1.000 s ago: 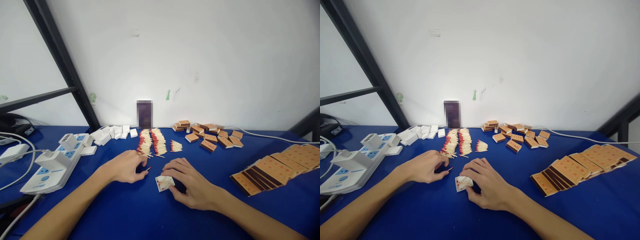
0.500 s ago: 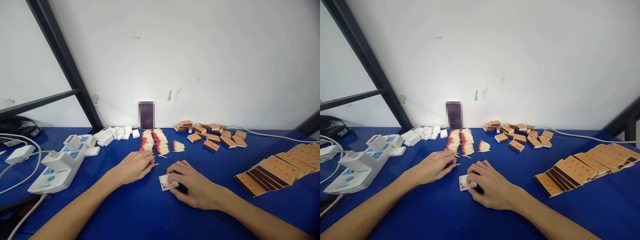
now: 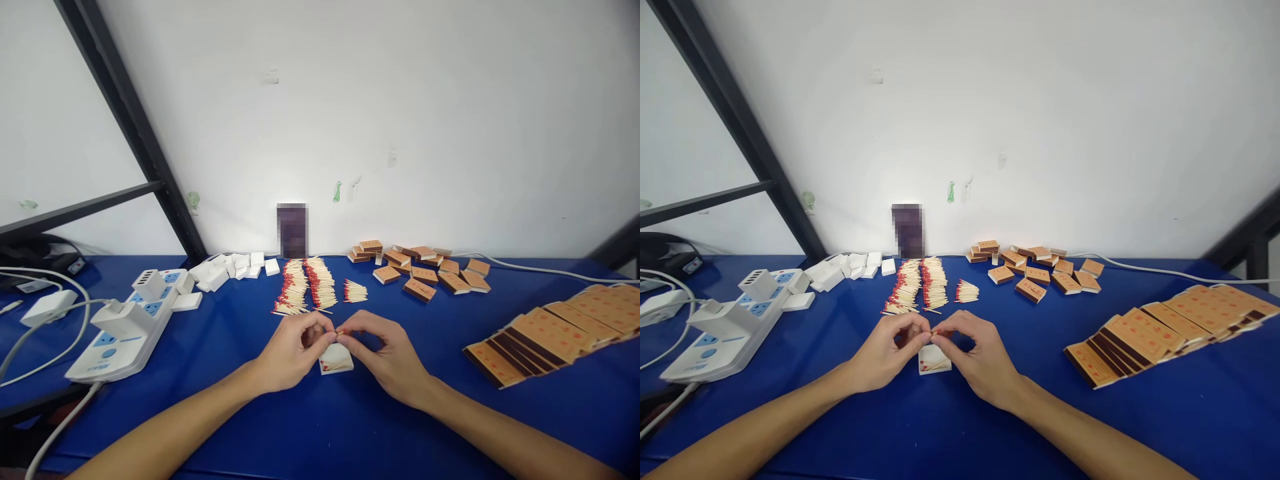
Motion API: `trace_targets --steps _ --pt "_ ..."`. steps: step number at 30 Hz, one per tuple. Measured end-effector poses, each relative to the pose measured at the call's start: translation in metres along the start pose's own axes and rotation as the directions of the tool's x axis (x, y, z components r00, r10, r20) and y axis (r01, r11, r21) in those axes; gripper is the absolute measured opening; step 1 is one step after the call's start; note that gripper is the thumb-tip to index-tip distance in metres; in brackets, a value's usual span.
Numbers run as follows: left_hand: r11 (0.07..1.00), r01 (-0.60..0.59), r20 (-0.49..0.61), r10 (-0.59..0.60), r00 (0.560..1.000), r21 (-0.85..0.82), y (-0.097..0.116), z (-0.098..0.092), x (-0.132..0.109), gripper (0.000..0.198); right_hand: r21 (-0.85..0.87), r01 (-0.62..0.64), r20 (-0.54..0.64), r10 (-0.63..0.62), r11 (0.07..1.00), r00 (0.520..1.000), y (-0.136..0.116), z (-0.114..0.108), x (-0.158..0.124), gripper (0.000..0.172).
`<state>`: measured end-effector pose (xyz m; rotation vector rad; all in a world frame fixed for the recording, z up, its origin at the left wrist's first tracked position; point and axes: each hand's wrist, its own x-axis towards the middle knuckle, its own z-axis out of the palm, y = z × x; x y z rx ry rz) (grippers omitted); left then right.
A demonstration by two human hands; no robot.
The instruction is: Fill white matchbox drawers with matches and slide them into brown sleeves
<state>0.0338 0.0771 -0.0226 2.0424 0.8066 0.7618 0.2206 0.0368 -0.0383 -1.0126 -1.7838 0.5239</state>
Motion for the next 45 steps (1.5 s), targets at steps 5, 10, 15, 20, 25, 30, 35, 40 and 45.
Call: trace_targets --steps 5,10,15,20,25,30,35,40,45 --pt "0.958 -0.129 0.013 0.13 0.991 0.257 -0.007 -0.017 0.005 0.022 -0.035 0.115 -0.041 -0.116 0.993 0.992 -0.002 -0.002 -0.001 0.006" --pt "0.619 -0.259 0.096 0.284 0.954 0.742 -0.026 -0.057 0.013 0.015 -0.236 0.301 -0.017 -0.314 0.924 0.949 -0.002 -0.006 -0.003 0.01" --pt "0.531 -0.303 0.212 0.227 0.951 0.792 -0.035 -0.08 0.016 0.017 -0.295 0.412 0.087 -0.405 0.862 0.91 0.001 -0.004 -0.005 0.015" --pt "0.52 -0.334 0.256 0.218 0.942 0.786 -0.036 -0.082 0.017 0.013 -0.308 0.404 0.097 -0.394 0.861 0.914 0.004 -0.004 -0.005 0.018" --pt "0.49 -0.349 0.272 0.223 0.936 0.799 -0.041 -0.082 0.018 0.019 -0.321 0.363 0.094 -0.352 0.875 0.931 0.008 -0.007 -0.005 0.024" --pt "0.488 -0.337 0.271 0.202 0.941 0.805 -0.04 -0.083 0.018 0.018 -0.323 0.371 0.117 -0.353 0.871 0.928 0.006 -0.008 -0.005 0.027" --pt "0.512 -0.328 0.267 0.19 0.945 0.794 -0.036 -0.081 0.017 0.014 -0.383 0.333 0.228 -0.261 0.862 0.938 0.002 -0.01 -0.005 0.024" --pt "0.536 -0.323 0.269 0.178 0.947 0.78 -0.039 -0.081 0.017 0.013 -0.393 0.288 0.21 -0.219 0.873 0.953 0.004 -0.012 -0.005 0.022" --pt "0.546 -0.33 0.248 0.22 0.943 0.77 -0.037 -0.08 0.017 0.018 -0.356 0.263 0.165 -0.217 0.896 0.962 0.013 -0.008 -0.003 0.021"
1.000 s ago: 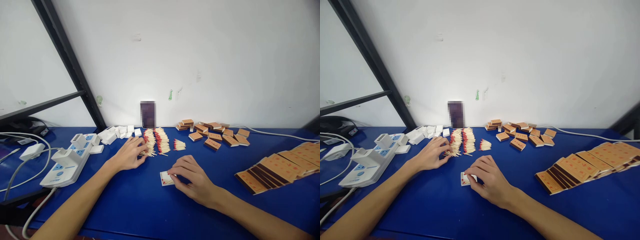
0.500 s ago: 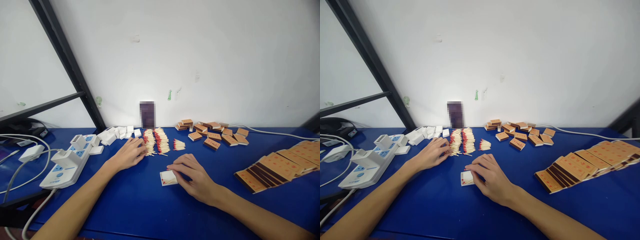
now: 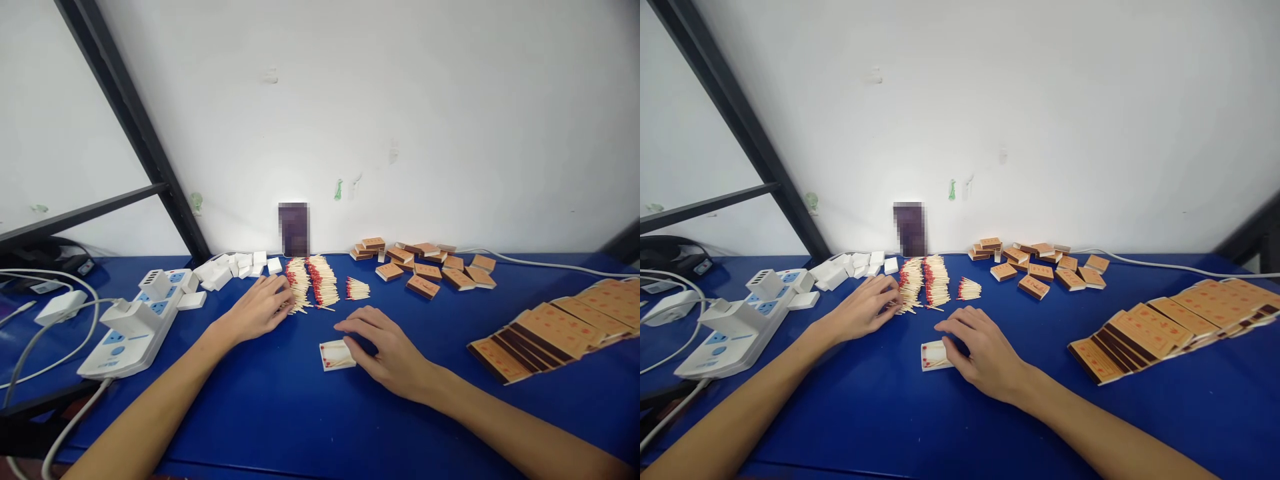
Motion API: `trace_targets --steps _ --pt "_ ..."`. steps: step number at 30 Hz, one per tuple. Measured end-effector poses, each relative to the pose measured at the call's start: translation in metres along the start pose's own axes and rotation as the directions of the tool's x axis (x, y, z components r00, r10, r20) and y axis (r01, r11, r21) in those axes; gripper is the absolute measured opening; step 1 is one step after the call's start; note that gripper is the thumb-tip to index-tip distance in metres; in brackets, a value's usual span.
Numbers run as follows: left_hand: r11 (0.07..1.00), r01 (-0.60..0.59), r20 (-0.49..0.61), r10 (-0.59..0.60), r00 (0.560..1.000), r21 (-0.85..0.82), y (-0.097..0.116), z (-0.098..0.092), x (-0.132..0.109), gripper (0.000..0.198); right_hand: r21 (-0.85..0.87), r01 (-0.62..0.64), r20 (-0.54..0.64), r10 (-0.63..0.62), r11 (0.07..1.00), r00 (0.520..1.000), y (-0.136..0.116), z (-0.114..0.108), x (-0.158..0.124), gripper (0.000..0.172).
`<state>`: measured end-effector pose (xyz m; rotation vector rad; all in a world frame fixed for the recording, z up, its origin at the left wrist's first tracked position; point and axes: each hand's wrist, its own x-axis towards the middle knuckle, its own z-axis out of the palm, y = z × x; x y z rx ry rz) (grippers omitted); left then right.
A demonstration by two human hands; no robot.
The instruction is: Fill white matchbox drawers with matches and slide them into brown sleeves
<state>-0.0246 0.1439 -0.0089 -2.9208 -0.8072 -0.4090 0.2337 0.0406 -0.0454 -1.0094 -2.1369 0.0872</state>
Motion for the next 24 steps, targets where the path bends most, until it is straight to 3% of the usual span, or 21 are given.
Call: trace_targets --steps 5,8,12,15,18,21,24 --pt "0.996 -0.043 -0.083 0.037 0.996 -0.074 0.033 0.0 0.007 0.018 -0.019 -0.034 -0.088 0.032 0.999 0.996 0.003 0.008 0.003 0.015" --pt "0.984 -0.157 -0.088 0.15 0.985 -0.082 0.056 0.002 0.011 0.019 -0.048 0.009 -0.056 -0.012 0.999 0.998 0.001 0.009 0.003 0.006" --pt "0.964 -0.233 -0.147 0.214 0.966 -0.127 0.067 0.006 0.01 0.02 -0.042 0.051 -0.008 -0.051 0.998 0.999 -0.002 0.008 0.002 0.011" --pt "0.947 -0.256 -0.19 0.219 0.957 -0.195 0.06 0.006 0.007 0.014 -0.019 0.044 0.018 -0.044 0.999 0.999 -0.003 0.005 0.002 0.009" --pt "0.971 -0.181 -0.188 0.151 0.971 -0.157 0.043 0.005 0.006 0.016 0.009 0.012 0.064 -0.012 1.0 0.998 -0.003 -0.002 0.001 0.007" --pt "0.999 -0.043 -0.108 0.04 0.993 -0.026 0.022 0.005 0.004 0.019 0.008 -0.02 0.139 0.019 1.0 0.99 -0.003 -0.01 0.0 0.005" --pt "0.999 0.01 -0.016 -0.009 1.0 0.034 0.007 0.005 0.003 0.019 -0.026 -0.077 0.17 0.081 0.997 0.982 -0.002 -0.013 0.0 0.004"
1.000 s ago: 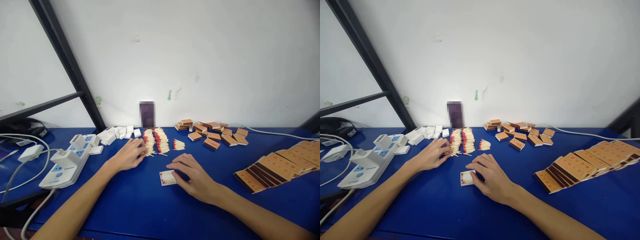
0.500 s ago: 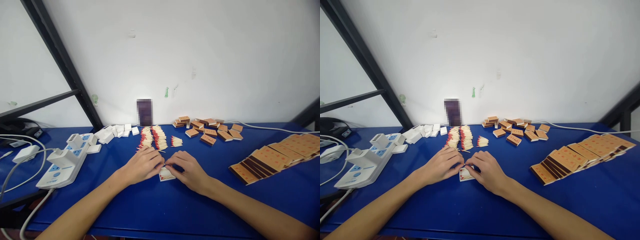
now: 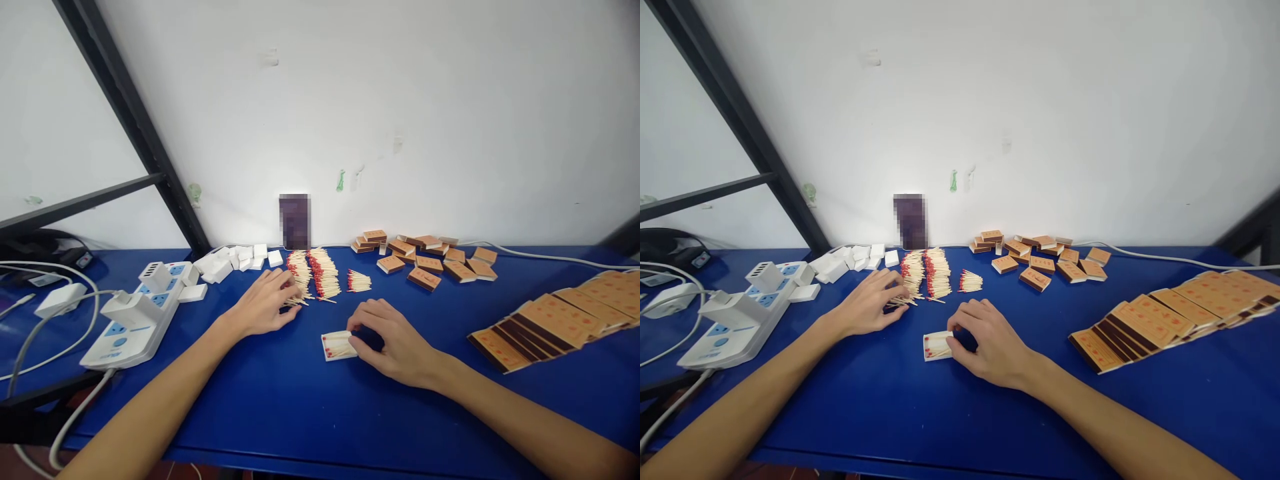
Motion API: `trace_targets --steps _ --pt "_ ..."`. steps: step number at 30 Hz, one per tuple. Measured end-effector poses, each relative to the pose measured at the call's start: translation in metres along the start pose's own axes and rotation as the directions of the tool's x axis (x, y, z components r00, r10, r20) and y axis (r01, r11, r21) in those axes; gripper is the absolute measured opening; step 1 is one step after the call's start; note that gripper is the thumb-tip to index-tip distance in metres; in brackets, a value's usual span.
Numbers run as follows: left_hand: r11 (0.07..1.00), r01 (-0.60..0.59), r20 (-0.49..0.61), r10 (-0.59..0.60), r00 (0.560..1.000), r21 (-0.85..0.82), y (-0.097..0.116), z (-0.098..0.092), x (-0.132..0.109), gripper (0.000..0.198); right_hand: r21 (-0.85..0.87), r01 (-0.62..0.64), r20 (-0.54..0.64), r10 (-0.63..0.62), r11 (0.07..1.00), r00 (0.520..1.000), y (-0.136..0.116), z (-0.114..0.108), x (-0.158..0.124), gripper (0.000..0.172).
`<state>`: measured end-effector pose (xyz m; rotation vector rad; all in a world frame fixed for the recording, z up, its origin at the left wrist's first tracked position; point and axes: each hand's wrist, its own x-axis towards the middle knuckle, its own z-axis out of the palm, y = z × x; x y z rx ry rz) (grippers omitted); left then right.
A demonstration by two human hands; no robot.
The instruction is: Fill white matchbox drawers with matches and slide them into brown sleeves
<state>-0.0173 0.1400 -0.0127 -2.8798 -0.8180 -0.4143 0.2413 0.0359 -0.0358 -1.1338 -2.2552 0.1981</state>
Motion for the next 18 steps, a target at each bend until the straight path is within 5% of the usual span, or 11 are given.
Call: trace_targets --steps 7,18 --pt "0.997 0.043 0.143 -0.052 0.988 0.063 -0.009 -0.012 -0.002 0.016 0.06 -0.117 -0.009 0.118 0.991 0.993 0.006 0.003 0.002 0.007" --pt "0.998 0.052 0.233 -0.042 0.972 -0.038 -0.001 -0.024 -0.004 0.014 0.043 -0.084 0.274 0.069 0.996 0.959 -0.002 -0.006 0.003 0.031"
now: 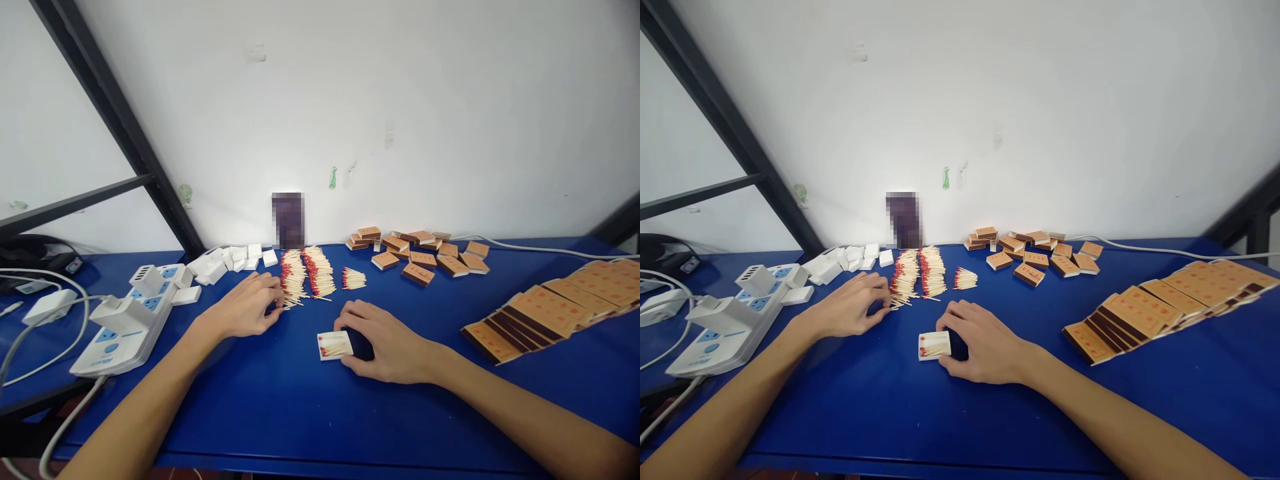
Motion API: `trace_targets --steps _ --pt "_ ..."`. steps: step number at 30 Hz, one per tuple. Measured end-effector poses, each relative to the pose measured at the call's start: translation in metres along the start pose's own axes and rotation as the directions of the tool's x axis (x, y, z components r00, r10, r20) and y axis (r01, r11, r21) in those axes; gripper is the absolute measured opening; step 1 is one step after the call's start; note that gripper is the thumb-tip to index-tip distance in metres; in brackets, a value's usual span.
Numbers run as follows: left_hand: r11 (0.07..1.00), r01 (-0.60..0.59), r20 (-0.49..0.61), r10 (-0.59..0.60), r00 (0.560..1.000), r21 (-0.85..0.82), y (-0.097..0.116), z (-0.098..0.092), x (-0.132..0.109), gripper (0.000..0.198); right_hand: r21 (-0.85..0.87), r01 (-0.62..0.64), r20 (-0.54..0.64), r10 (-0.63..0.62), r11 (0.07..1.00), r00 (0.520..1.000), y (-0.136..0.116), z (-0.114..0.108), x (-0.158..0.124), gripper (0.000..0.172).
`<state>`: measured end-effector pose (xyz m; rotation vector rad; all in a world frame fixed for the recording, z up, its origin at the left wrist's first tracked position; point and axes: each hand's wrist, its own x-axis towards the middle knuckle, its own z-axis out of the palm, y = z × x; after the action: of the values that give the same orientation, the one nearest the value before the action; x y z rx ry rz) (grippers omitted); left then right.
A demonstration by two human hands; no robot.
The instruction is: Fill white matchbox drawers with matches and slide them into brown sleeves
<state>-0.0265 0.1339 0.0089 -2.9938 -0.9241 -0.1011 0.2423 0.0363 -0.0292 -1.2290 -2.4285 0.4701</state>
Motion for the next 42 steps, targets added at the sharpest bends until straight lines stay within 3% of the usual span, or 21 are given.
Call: trace_targets --steps 6,9,13,18,22,25,32,35,42 --pt "0.968 -0.135 -0.048 0.128 0.991 -0.213 0.041 0.01 0.007 0.012 -0.009 -0.016 -0.024 0.015 1.0 1.0 0.004 0.006 0.004 0.029" --pt "0.954 -0.163 -0.055 0.154 0.986 -0.25 0.051 0.015 0.01 0.016 0.006 -0.023 -0.026 0.023 1.0 0.999 0.006 0.006 0.005 0.027" --pt "0.984 -0.109 -0.043 0.104 0.994 -0.14 0.041 0.01 0.008 0.016 0.014 -0.02 -0.025 0.02 1.0 0.999 0.005 0.005 0.004 0.03" --pt "0.992 0.06 0.019 -0.062 0.998 0.108 0.018 0.001 0.001 0.014 0.014 -0.017 -0.005 0.017 1.0 1.0 0.006 0.003 0.004 0.031" --pt "0.986 0.085 0.076 -0.096 0.992 0.141 0.011 0.004 -0.001 0.017 0.023 -0.004 -0.003 0.004 1.0 1.0 0.007 0.002 0.004 0.032" --pt "0.994 0.048 0.087 -0.057 0.995 0.102 0.02 0.006 0.0 0.021 0.017 -0.001 -0.001 0.001 1.0 1.0 0.007 0.002 0.004 0.032" --pt "0.985 -0.151 0.01 0.152 0.988 -0.087 0.063 0.008 0.007 0.02 0.008 0.01 -0.016 -0.01 1.0 1.0 0.009 0.004 0.007 0.03" --pt "0.993 -0.118 0.005 0.118 0.993 -0.01 0.055 0.011 0.009 0.022 0.004 0.002 -0.009 -0.002 1.0 1.0 0.009 0.003 0.006 0.031" --pt "0.985 0.03 -0.005 -0.03 1.0 0.172 0.003 0.011 0.003 0.017 0.02 -0.015 0.015 0.015 1.0 1.0 0.007 -0.001 0.005 0.031"
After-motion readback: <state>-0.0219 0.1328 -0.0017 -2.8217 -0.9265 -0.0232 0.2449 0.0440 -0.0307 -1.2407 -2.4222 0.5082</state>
